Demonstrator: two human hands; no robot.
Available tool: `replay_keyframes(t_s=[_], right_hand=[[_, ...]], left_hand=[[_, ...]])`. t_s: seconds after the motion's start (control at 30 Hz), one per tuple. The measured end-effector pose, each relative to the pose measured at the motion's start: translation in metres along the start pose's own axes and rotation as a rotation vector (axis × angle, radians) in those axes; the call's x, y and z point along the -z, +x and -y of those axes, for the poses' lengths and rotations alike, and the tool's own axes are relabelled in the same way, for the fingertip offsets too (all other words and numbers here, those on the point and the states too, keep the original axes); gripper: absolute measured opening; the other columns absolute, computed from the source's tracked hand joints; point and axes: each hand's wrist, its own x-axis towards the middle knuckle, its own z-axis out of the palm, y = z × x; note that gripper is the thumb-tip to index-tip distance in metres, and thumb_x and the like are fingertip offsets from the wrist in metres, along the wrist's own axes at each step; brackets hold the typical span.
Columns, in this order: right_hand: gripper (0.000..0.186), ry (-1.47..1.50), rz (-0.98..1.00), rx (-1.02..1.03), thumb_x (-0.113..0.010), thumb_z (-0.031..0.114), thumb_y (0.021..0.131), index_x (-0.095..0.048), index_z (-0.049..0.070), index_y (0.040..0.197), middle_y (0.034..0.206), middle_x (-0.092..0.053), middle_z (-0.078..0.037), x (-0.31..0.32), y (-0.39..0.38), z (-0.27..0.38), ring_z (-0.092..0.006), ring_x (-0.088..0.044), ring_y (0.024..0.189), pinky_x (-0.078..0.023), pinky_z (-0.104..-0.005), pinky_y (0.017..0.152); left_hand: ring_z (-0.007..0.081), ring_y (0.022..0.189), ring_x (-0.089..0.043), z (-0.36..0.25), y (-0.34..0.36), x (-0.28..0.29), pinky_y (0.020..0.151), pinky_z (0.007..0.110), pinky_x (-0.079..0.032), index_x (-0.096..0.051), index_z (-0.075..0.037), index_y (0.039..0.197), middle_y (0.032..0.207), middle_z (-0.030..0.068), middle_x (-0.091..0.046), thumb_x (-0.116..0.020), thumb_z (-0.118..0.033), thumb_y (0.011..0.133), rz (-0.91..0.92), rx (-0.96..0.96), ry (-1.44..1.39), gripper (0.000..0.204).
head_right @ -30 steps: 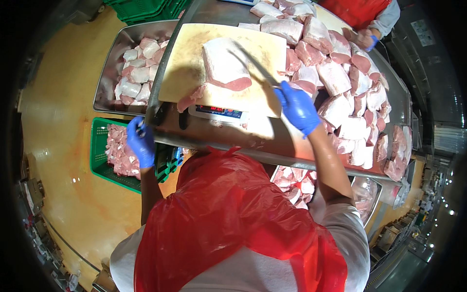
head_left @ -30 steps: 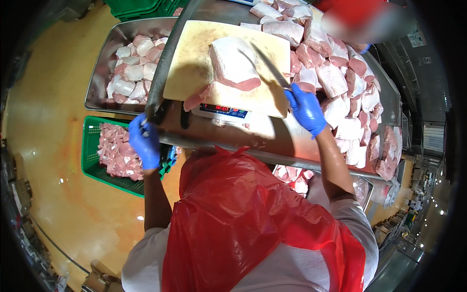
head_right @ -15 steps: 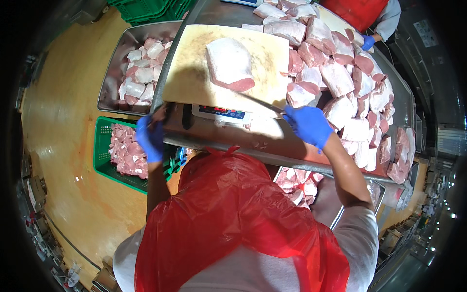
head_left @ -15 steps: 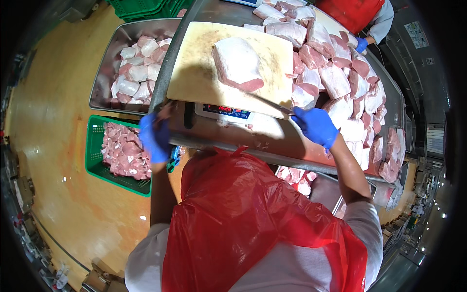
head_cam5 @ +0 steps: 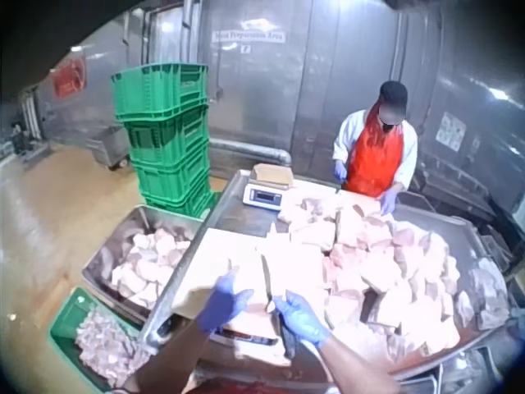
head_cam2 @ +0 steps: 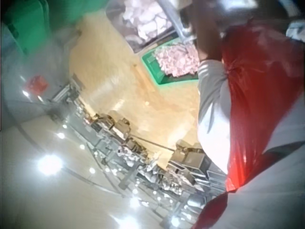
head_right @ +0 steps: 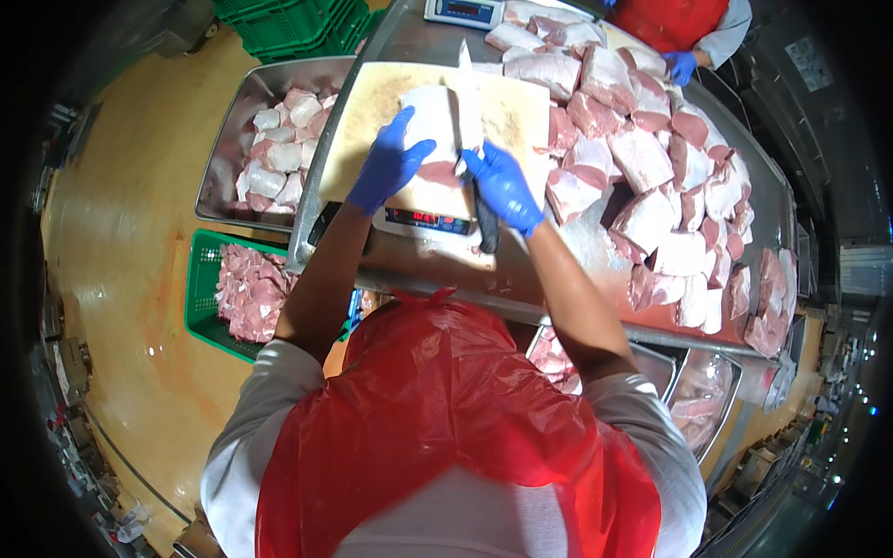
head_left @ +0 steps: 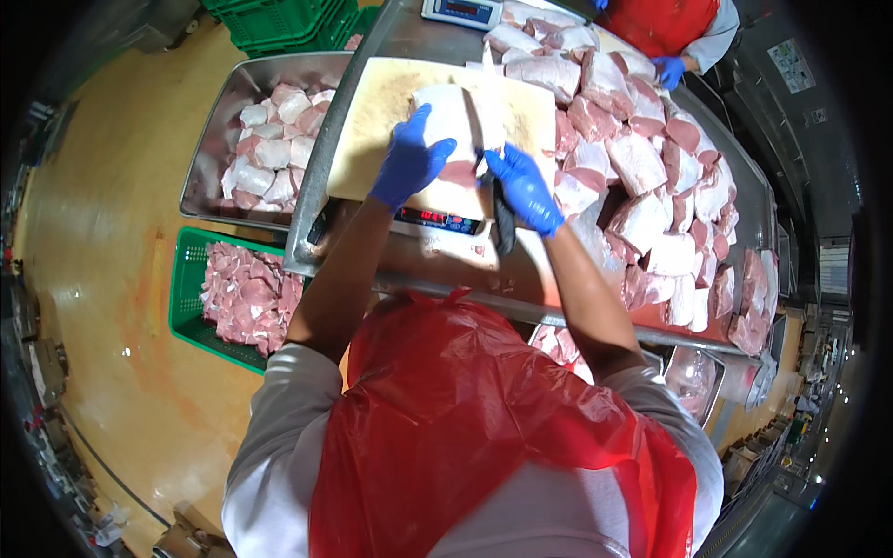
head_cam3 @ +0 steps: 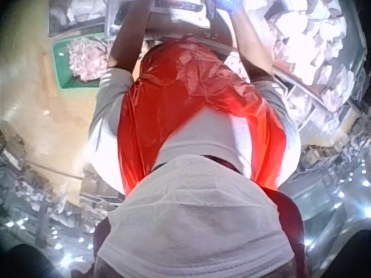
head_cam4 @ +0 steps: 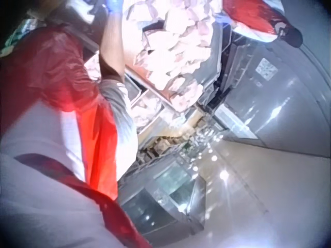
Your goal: The person repeatedly cuts large pieces of raw meat on a cutting board using a knife, then places the cut pieces into a green basket. The person also occasionally wipes the cutting board with a cloth.
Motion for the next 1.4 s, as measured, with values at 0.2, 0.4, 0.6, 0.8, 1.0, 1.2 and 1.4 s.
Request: replay_keyframes(t_s=[0.2, 0.4, 0.6, 0.8, 1.0, 1.2, 1.4], right_hand=[[0.027, 0.443, 0.048, -0.09, -0.053, 0.024, 0.104, -0.063, 0.001, 0.094, 0.087, -0.065, -0.006, -0.03, -0.036, -0.009, -0.0122, -0.06, 0.072, -0.051, -0.028, 0.067], [0.022, -0.546, -0.114, 0.113, -0.055, 0.024, 0.101, -0.058, 0.003, 0.105, 0.073, -0.066, -0.015, 0.011, -0.031, 0.0, -0.0326, -0.064, 0.062, -0.053, -0.0408, 0.06], [0.02, -0.977, 0.014, 0.33, -0.056, 0.028, 0.097, -0.057, 0.008, 0.101, 0.081, -0.066, -0.022, -0.02, -0.004, 0.028, -0.044, -0.064, 0.074, -0.05, -0.0533, 0.065], [0.02, -1.191, 0.148, 0.31, -0.053, 0.026, 0.099, -0.053, 0.008, 0.108, 0.079, -0.065, -0.022, 0.035, -0.039, -0.007, -0.0432, -0.064, 0.071, -0.049, -0.0518, 0.061], [0.019, -1.389, 0.314, 0.147, -0.055, 0.021, 0.098, -0.053, 0.008, 0.112, 0.08, -0.065, -0.021, 0.127, -0.095, -0.012, -0.0409, -0.064, 0.068, -0.051, -0.0499, 0.059], [0.016, -0.845, -0.29, 0.407, -0.059, 0.013, 0.099, -0.057, 0.0, 0.107, 0.079, -0.065, -0.021, 0.073, -0.078, -0.012, -0.0379, -0.065, 0.068, -0.05, -0.0401, 0.059], [0.019, -0.835, -0.238, 0.337, -0.057, 0.019, 0.099, -0.056, 0.001, 0.103, 0.087, -0.066, -0.025, 0.03, -0.065, -0.022, -0.0444, -0.064, 0.078, -0.05, -0.0495, 0.065]], left_hand=[[0.0202, 0.111, -0.061, 0.022, 0.035, 0.031, 0.096, 0.028, -0.047, -0.054, 0.001, 0.136, 0.121, 0.0155, -0.063, -0.069, -0.006, 0.082, 0.013, 0.164, -0.272, 0.057], [0.0345, 0.1, -0.058, -0.052, -0.048, 0.008, 0.089, 0.044, -0.047, -0.065, -0.004, 0.113, 0.112, 0.0127, -0.057, -0.072, -0.009, 0.08, -0.167, -0.334, 0.308, 0.033], [0.0355, 0.101, -0.058, -0.052, -0.085, 0.004, 0.088, 0.042, -0.048, -0.065, -0.002, 0.11, 0.11, 0.0174, -0.059, -0.066, -0.005, 0.083, -0.114, -0.188, 0.276, 0.027], [0.034, 0.089, -0.064, -0.029, -0.103, 0.019, 0.079, 0.042, -0.052, -0.066, -0.002, 0.103, 0.1, 0.0152, -0.064, -0.065, -0.005, 0.084, -0.294, -0.082, 0.267, 0.019], [0.0312, 0.09, -0.066, -0.037, -0.098, 0.04, 0.078, 0.041, -0.055, -0.066, -0.008, 0.108, 0.102, 0.0133, -0.064, -0.064, -0.007, 0.085, -0.311, 0.047, 0.25, 0.023], [0.0287, 0.093, -0.063, -0.073, -0.07, -0.023, 0.076, 0.039, -0.053, -0.065, -0.003, 0.107, 0.111, 0.014, -0.062, -0.063, -0.005, 0.085, -0.154, -0.359, 0.389, 0.023], [0.0277, 0.084, -0.062, -0.049, -0.047, -0.024, 0.069, 0.037, -0.052, -0.064, -0.008, 0.092, 0.097, 0.008, -0.062, -0.067, -0.008, 0.082, -0.19, -0.432, 0.425, 0.011]])
